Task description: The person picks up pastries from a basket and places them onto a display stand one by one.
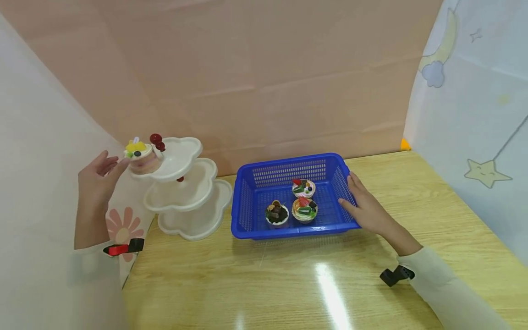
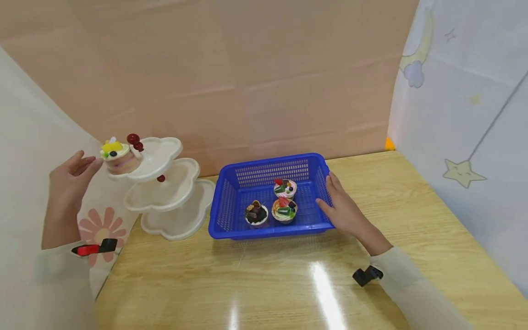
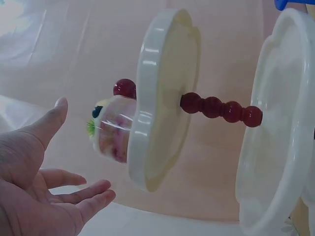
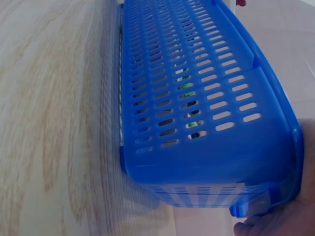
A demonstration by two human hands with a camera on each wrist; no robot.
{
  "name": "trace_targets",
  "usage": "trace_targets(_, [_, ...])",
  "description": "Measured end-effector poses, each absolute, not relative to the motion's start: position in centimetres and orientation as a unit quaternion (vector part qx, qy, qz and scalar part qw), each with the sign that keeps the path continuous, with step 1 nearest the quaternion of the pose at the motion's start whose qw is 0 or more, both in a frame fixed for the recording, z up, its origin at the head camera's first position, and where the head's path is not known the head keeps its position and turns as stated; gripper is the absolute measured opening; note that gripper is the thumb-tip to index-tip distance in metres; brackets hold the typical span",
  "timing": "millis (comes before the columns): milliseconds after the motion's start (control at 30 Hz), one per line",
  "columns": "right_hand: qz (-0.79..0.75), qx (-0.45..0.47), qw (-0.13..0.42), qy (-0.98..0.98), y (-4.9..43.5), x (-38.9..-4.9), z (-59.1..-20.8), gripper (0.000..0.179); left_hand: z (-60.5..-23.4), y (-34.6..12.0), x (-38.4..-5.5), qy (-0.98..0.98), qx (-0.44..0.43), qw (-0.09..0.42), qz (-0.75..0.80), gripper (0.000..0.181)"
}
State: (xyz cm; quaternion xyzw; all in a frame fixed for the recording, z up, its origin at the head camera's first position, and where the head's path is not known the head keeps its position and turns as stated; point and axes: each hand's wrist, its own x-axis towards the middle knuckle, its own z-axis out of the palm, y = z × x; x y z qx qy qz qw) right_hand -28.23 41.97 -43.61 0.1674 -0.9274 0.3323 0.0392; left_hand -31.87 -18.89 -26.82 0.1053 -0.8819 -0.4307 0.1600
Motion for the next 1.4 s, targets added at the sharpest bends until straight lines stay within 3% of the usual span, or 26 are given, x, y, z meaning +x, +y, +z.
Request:
trace_targets(200, [0.333,0.162,0.034,-0.928,41.9,-28.1,-43.4,0.073,-27.1,-17.9,-29.9,-0.850,0.118,0.198,-0.474,0.070])
trace_targets(433, [0.331,0.159,0.034,-0.930,42.0,-28.0,-43.2,0.074,-27.7,-16.0,-28.6,-0.773,0.089,0.293,-0.556,0.057])
trace_targets(600, [0.330,0.160,0.038,-0.930,42.1,-28.0,-43.3,0.073,-28.2,-14.2,-27.2,-0.792,0.043,0.287,-0.537,0.047])
trace_targets(767, [0.330,0.161,0.042,-0.929,42.2,-28.2,-43.4,0.073,-28.4,-11.9,-26.0,-0.821,-0.069,0.258,-0.505,0.038])
trace_targets(967, [0.328,0.163,0.045,-0.929,42.1,-28.2,-43.6,0.073,-29.5,-10.1,-26.5,-0.832,-0.190,0.150,-0.499,0.043])
trace_targets(1200, [0.330,0.162,0.044,-0.929,42.0,-28.2,-43.5,0.072,-31.7,-8.5,-27.8,-0.823,-0.253,0.044,-0.507,0.050])
trace_targets(1400, [0.328,0.157,0.035,-0.931,41.9,-28.2,-43.5,0.073,-32.9,-6.4,-28.8,-0.809,-0.276,-0.009,-0.518,0.052])
